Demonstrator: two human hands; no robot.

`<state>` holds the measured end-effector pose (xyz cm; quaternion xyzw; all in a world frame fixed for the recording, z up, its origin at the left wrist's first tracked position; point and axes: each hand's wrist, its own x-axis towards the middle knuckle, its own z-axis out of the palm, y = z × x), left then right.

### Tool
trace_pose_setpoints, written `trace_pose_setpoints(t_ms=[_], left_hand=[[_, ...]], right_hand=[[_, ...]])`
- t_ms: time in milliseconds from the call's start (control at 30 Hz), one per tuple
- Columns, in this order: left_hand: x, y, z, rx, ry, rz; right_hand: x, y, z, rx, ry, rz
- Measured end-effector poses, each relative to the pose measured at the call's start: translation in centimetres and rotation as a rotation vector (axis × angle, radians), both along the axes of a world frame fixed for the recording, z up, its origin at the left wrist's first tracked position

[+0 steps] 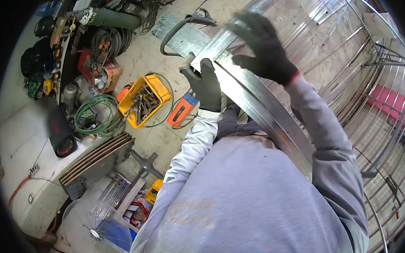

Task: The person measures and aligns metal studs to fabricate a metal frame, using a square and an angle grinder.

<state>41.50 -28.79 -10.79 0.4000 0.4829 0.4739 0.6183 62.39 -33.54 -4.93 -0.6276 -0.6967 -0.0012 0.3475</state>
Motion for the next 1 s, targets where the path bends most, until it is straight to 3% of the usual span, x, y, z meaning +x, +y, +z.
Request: trace_pose_setpoints(t_ms=[33,133,233,267,300,333,400,433,500,533,567,600,633,667,700,733,767,800,900,967,1000], left_hand=[[-0.2,0.1,-0.3,-0.019,-0.020,-0.006],[0.2,-0.2,1.0,-0.081,-0.007,0.013],[-0.3,-0.1,0.5,-0.057,0.004,0.028],[-0.7,-0.1,0.8,0.049,0.280,0.016],[-1.8,0.8,-1.4,0.150,0.530,-0.035],[-2.7,1.8,-3.9,0.251,0.784,-0.064],[-5.4,2.5,-7.4,0.638,1.281,-0.296],[-6.5,2.6,-8.3,0.801,1.451,-0.381],[-7.5,3.2,-8.2,1.069,1.653,-0.427],[-7.2,3.0,-7.6,1.092,1.638,-0.397],[-6.2,3.1,-6.6,0.937,1.379,-0.402],[-5.3,3.2,-5.5,0.797,1.113,-0.378],[-5.1,3.4,-4.8,0.972,1.260,-0.348],[-4.2,2.7,-3.2,0.817,1.151,-0.389],[-2.6,1.7,-1.9,0.432,0.883,-0.281],[-4.5,3.0,-4.3,0.731,1.205,-0.466],[-6.4,4.3,-6.5,1.192,1.670,-0.508],[-8.3,5.7,-8.5,1.641,1.916,-0.395],[-2.8,1.9,-5.5,0.574,0.861,-0.138],[-0.9,0.1,-2.2,0.111,0.235,0.019],[-0.1,-0.3,-0.1,0.118,0.200,0.054]], right_hand=[[0.7,-2.2,0.3,0.060,0.209,-0.126],[5.4,-12.5,1.4,0.011,0.024,-0.523],[10.3,-27.3,2.7,-0.170,0.134,-0.877],[11.3,-33.1,2.6,-0.175,0.042,-1.009],[11.3,-37.2,3.5,-0.235,0.156,-1.261],[12.3,-42.1,4.1,-0.426,0.201,-1.355],[14.0,-55.0,2.4,-0.379,0.169,-1.455],[12.4,-54.9,6.4,-0.554,0.437,-1.696],[11.5,-63.3,5.4,-0.607,0.286,-1.669],[10.8,-62.5,6.9,-0.642,0.449,-1.721],[11.1,-62.7,9.2,-0.870,0.683,-1.599],[10.9,-64.8,7.9,-0.875,0.598,-1.559],[10.3,-67.2,6.1,-0.876,0.516,-1.509],[10.0,-67.5,5.8,-0.846,0.516,-1.516],[9.0,-67.9,5.7,-0.849,0.529,-1.495],[8.3,-68.1,5.7,-0.839,0.539,-1.468],[7.3,-69.3,1.7,-0.566,0.237,-1.558],[4.9,-71.5,0.0,-0.625,0.540,-1.523],[2.0,-69.8,-3.4,-0.299,1.113,-1.568],[1.6,-69.2,-4.8,-0.011,1.368,-1.586],[1.9,-69.0,-4.8,0.112,1.450,-1.581]])
